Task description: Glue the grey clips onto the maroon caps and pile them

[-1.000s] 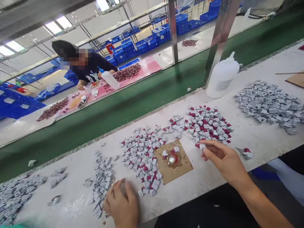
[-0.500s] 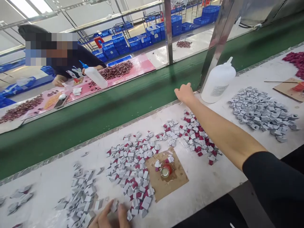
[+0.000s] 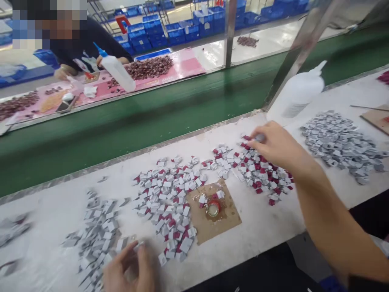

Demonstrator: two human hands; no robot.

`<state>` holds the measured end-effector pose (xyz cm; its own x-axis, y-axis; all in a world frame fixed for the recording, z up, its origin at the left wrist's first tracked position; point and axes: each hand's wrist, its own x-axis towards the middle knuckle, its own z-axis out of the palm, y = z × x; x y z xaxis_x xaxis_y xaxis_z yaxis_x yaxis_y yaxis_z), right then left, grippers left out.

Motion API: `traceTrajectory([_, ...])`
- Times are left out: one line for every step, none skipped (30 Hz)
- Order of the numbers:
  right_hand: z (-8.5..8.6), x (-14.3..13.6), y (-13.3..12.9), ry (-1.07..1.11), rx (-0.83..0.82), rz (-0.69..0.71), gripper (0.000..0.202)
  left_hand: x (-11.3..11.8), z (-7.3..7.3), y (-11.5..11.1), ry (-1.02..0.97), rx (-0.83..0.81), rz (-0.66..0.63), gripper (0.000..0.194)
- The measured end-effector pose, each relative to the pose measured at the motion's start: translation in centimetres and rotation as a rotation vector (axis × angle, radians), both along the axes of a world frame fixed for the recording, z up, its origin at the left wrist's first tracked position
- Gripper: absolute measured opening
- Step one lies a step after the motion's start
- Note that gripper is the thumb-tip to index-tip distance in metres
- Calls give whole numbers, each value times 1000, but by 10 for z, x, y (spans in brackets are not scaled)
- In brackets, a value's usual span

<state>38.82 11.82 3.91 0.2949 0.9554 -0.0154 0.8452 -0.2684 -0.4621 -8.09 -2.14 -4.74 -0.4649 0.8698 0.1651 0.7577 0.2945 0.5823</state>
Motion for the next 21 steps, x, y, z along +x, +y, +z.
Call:
traceTrajectory([-3, 2, -20, -22, 34, -3, 22, 7, 8, 2, -82, 27, 17, 40])
traceTrajectory([-8, 3, -36, -22, 42, -4, 27, 15, 15, 5, -186, 64, 28, 40])
traceTrajectory([-12, 4, -48, -21, 62, -2, 32, 22, 21, 8, -294, 95, 27, 39])
traceTrajectory([-17, 4, -56, -18, 92, 7, 37, 29, 26, 13, -389, 117, 12, 37])
traceTrajectory([-20, 3, -62, -13, 138, 18, 42, 35, 30, 17, -481, 128, -13, 34])
traceTrajectory([-21, 1, -67, -11, 200, 26, 45, 42, 34, 22, -564, 130, -39, 32])
traceTrajectory([-20, -2, -72, -6, 269, 14, 46, 48, 38, 26, -640, 127, -63, 30])
traceTrajectory([-17, -7, -78, 9, 326, -22, 44, 54, 41, 30, -711, 118, -83, 30])
traceTrajectory([-13, -12, -85, 46, 355, -75, 40, 60, 45, 33, -775, 106, -97, 30])
traceTrajectory([-10, -19, -93, 112, 358, -131, 37, 67, 47, 36, -831, 94, -105, 32])
traceTrajectory([-7, -27, -102, 203, 343, -176, 36, 73, 50, 37, -878, 73, -112, 35])
traceTrajectory([-6, -36, -112, 311, 316, -201, 38, 79, 52, 38, -915, 53, -117, 38])
traceTrajectory([-7, -45, -123, 422, 283, -201, 41, 84, 53, 38, -943, 36, -117, 42])
traceTrajectory([-10, -55, -132, 520, 242, -173, 41, 88, 53, 37, -961, 24, -115, 46])
traceTrajectory([-15, -63, -141, 594, 202, -134, 39, 90, 53, 36, -968, 17, -114, 50])
traceTrajectory([-22, -71, -149, 639, 156, -88, 34, 92, 53, 35, -962, 10, -115, 53])
traceTrajectory([-29, -77, -157, 660, 101, -42, 28, 92, 53, 33, -941, 1, -121, 54])
traceTrajectory([-37, -82, -164, 665, 53, -3, 24, 91, 53, 31, -901, -7, -129, 53])
traceTrajectory([-44, -85, -169, 659, 17, 25, 22, 88, 54, 30, -838, -19, -142, 51])
traceTrajectory([-51, -87, -175, 647, -3, 34, 23, 85, 54, 28, -754, -29, -156, 48])
traceTrajectory([-57, -87, -180, 629, -9, 28, 24, 81, 54, 27, -656, -32, -167, 45])
